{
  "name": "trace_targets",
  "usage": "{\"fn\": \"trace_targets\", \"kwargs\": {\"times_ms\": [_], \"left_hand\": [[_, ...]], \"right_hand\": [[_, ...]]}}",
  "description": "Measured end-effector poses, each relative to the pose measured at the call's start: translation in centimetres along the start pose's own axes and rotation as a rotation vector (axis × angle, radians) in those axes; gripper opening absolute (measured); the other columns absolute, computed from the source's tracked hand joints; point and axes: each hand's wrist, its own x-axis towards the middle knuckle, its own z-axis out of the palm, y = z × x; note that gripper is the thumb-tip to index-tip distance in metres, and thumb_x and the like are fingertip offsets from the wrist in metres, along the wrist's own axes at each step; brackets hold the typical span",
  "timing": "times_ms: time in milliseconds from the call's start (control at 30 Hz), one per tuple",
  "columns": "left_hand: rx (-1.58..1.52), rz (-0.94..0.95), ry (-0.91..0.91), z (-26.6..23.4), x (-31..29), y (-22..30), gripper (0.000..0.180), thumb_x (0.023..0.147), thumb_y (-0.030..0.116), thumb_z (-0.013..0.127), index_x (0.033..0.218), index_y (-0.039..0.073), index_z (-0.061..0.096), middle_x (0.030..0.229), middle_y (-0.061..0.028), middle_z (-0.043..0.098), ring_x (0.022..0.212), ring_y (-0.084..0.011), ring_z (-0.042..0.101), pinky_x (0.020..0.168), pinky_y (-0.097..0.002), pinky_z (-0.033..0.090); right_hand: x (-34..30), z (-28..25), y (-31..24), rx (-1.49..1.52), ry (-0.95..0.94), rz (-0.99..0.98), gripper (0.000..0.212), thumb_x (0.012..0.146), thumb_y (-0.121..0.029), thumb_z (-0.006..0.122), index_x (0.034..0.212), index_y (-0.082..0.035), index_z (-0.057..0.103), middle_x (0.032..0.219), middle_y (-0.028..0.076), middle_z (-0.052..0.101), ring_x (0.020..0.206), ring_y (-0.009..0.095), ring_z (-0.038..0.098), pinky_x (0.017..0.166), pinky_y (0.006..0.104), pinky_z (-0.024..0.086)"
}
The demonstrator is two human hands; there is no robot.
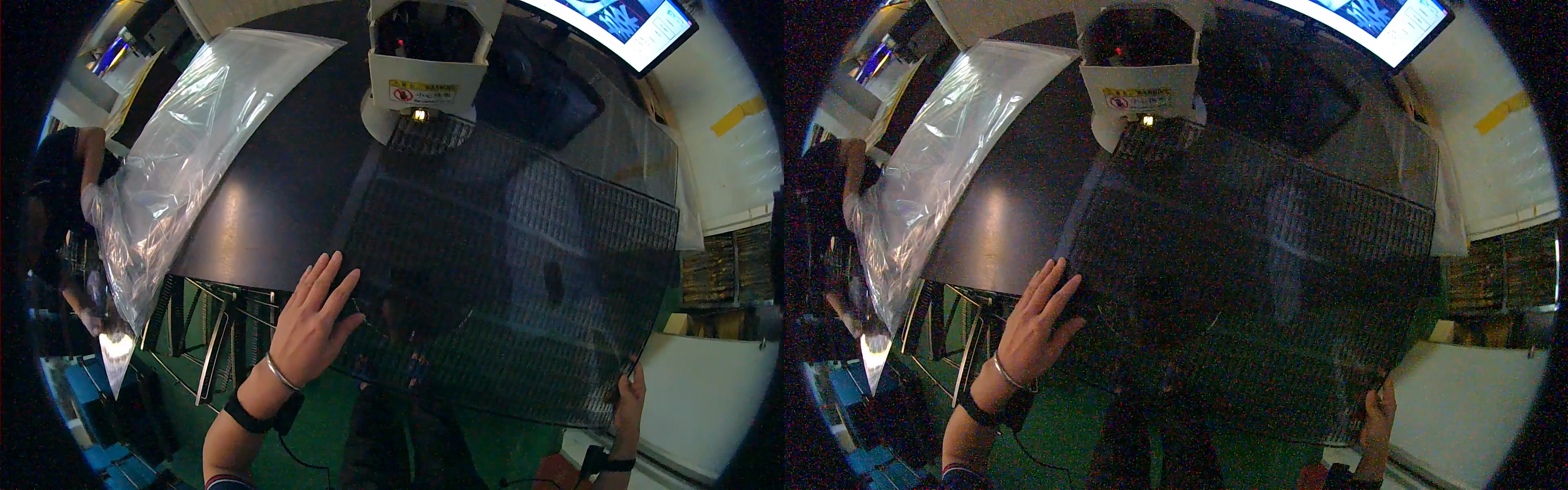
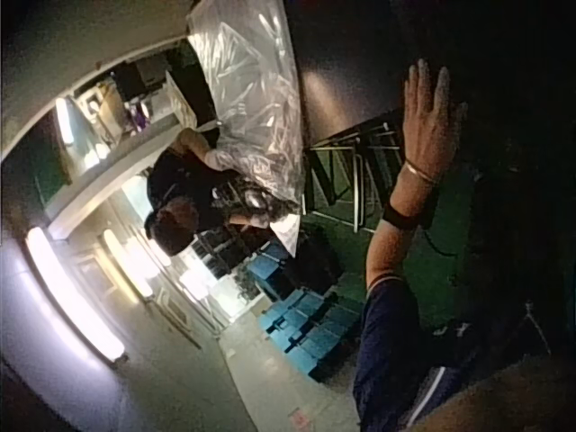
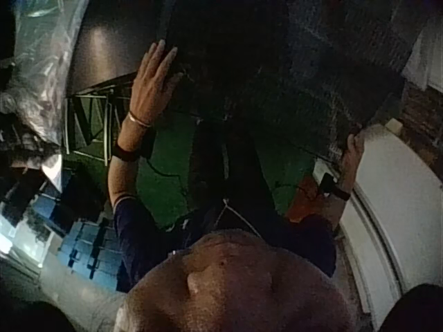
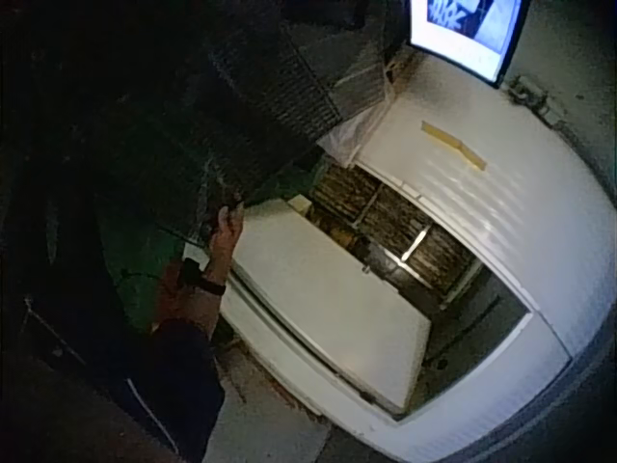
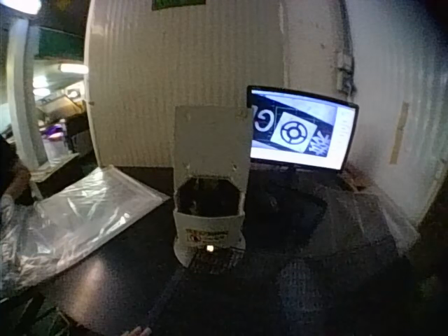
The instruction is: Inspecting large sheets of circular components using an inspection monitor and manual handling.
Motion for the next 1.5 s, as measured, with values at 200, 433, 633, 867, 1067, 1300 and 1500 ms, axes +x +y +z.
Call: {"fn": "trace_targets", "kwargs": {"times_ms": [200,433,633,867,1067,1300,1500], "left_hand": [[-0.183,-0.085,0.270,-0.1,-2.2,-0.9,0.047,0.072,0.010,0.066,0.114,0.002,0.048,0.121,-0.0192,0.044,0.112,-0.0344,0.043,0.092,-0.0382,0.038],[-1.258,-0.706,0.020,-0.5,-4.8,-2.9,0.039,0.075,0.016,0.070,0.103,-0.001,0.049,0.093,-0.0070,0.058,0.082,-0.0126,0.056,0.069,-0.0251,0.047],[-1.283,-0.659,0.201,-3.7,-5.0,-2.4,0.017,0.079,0.011,0.065,0.090,0.000,0.058,0.081,-0.0032,0.061,0.072,-0.0080,0.057,0.062,-0.0209,0.046],[-0.984,-0.342,0.706,-17.7,-11.9,2.3,0.009,0.081,0.005,0.060,0.086,-0.002,0.059,0.078,-0.0019,0.061,0.073,-0.0059,0.055,0.064,-0.0202,0.045],[-0.913,-0.227,1.116,-28.5,-21.7,8.0,0.010,0.082,0.003,0.058,0.091,-0.001,0.057,0.080,-0.0025,0.062,0.075,-0.0063,0.055,0.067,-0.0200,0.045],[-0.567,-0.219,1.396,-34.2,-34.7,12.2,0.008,0.082,0.003,0.058,0.090,0.001,0.057,0.078,-0.0009,0.061,0.071,-0.0043,0.055,0.062,-0.0180,0.044],[-0.486,-0.191,1.486,-35.6,-39.7,13.6,0.008,0.083,0.002,0.056,0.091,-0.001,0.056,0.079,-0.0051,0.061,0.073,-0.0084,0.058,0.065,-0.0218,0.048]], "right_hand": [[-0.4,-2.2,0.5,-0.137,-0.010,0.043,0.049,0.085,-0.009,0.053,0.129,-0.003,0.034,0.119,0.014,0.049,0.105,0.021,0.050,0.088,0.0306,0.042],[-3.3,-4.0,1.3,-0.165,-0.070,0.249,0.040,0.079,-0.003,0.050,0.119,0.000,0.044,0.099,0.007,0.056,0.086,0.017,0.053,0.079,0.0296,0.042],[-5.3,0.0,-3.1,0.006,-0.279,0.032,0.036,0.078,-0.011,0.056,0.111,0.000,0.048,0.095,0.008,0.058,0.082,0.016,0.056,0.074,0.0310,0.045],[-5.1,3.2,-9.5,-0.069,-0.196,-0.154,0.031,0.081,-0.011,0.061,0.059,-0.010,0.038,0.061,-0.004,0.028,0.058,0.010,0.030,0.061,0.0268,0.032],[0.3,8.7,-12.6,-0.069,-0.382,-0.599,0.020,0.082,-0.015,0.060,0.097,-0.002,0.060,0.074,0.005,0.059,0.071,0.014,0.055,0.070,0.0310,0.045],[-6.8,17.3,-20.3,0.186,-0.777,-0.572,0.036,0.084,-0.024,0.059,0.114,-0.005,0.053,0.085,0.007,0.063,0.072,0.013,0.059,0.067,0.0268,0.047],[-10.3,20.8,-22.5,0.189,-0.851,-0.605,0.038,0.085,-0.020,0.057,0.119,-0.004,0.047,0.085,0.007,0.063,0.076,0.013,0.059,0.070,0.0264,0.048]]}}
